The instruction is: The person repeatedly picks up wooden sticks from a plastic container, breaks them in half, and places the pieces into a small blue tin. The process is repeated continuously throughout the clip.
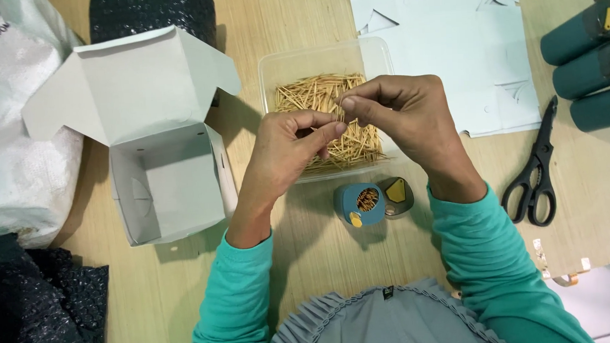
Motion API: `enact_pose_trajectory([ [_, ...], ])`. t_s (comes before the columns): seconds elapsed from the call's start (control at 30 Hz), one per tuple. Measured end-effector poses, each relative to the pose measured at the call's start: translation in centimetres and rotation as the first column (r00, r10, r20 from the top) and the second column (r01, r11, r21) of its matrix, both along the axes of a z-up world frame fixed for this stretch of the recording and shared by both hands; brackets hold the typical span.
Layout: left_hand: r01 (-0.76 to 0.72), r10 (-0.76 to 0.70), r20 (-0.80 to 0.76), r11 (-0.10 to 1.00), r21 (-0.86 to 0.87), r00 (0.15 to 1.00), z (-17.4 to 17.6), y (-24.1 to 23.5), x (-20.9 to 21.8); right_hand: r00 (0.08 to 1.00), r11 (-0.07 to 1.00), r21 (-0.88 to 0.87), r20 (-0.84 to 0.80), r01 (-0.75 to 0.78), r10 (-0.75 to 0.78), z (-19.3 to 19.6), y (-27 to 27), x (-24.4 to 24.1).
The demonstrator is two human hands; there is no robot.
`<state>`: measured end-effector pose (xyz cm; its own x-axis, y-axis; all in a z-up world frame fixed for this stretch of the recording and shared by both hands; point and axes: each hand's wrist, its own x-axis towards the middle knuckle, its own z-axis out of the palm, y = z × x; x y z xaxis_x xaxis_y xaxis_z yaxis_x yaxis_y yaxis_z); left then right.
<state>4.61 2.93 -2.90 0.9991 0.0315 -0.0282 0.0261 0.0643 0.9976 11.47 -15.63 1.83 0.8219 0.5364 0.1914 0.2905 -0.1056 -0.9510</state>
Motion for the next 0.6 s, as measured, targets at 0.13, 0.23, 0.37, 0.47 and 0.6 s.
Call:
enact_pose_trajectory([
  [0.13, 0.043, -0.044, 0.037, 0.999, 0.025, 0.998, 2.2, -0.7, -1.2, 0.992, 0.997, -0.065, 0.123, -0.029, 0.037, 2.2, -0.8, -1.7],
  [0.23, 0.067, -0.078, 0.035, 0.967, 0.245, 0.996, 4.8, -1.5, -2.2, 0.977, 0.981, -0.196, 0.209, 0.005, 0.037, 3.9, -1.8, -3.3],
  [0.37, 0.265, -0.272, -0.013, 0.922, 0.283, 0.962, 4.9, -2.2, -2.7, 0.967, 0.941, -0.337, 0.235, -0.014, 0.099, 4.8, -3.3, -5.4],
  [0.47, 0.332, -0.333, -0.070, 0.849, 0.412, 0.940, 3.8, -3.0, -2.5, 0.967, 0.925, -0.379, 0.242, 0.016, 0.082, 3.3, -4.6, -6.3],
  [0.6, 0.357, -0.335, -0.157, 0.703, 0.615, 0.929, 2.8, -4.0, -2.5, 0.921, 0.927, -0.372, 0.373, 0.038, 0.112, 0.9, -5.9, -6.9],
])
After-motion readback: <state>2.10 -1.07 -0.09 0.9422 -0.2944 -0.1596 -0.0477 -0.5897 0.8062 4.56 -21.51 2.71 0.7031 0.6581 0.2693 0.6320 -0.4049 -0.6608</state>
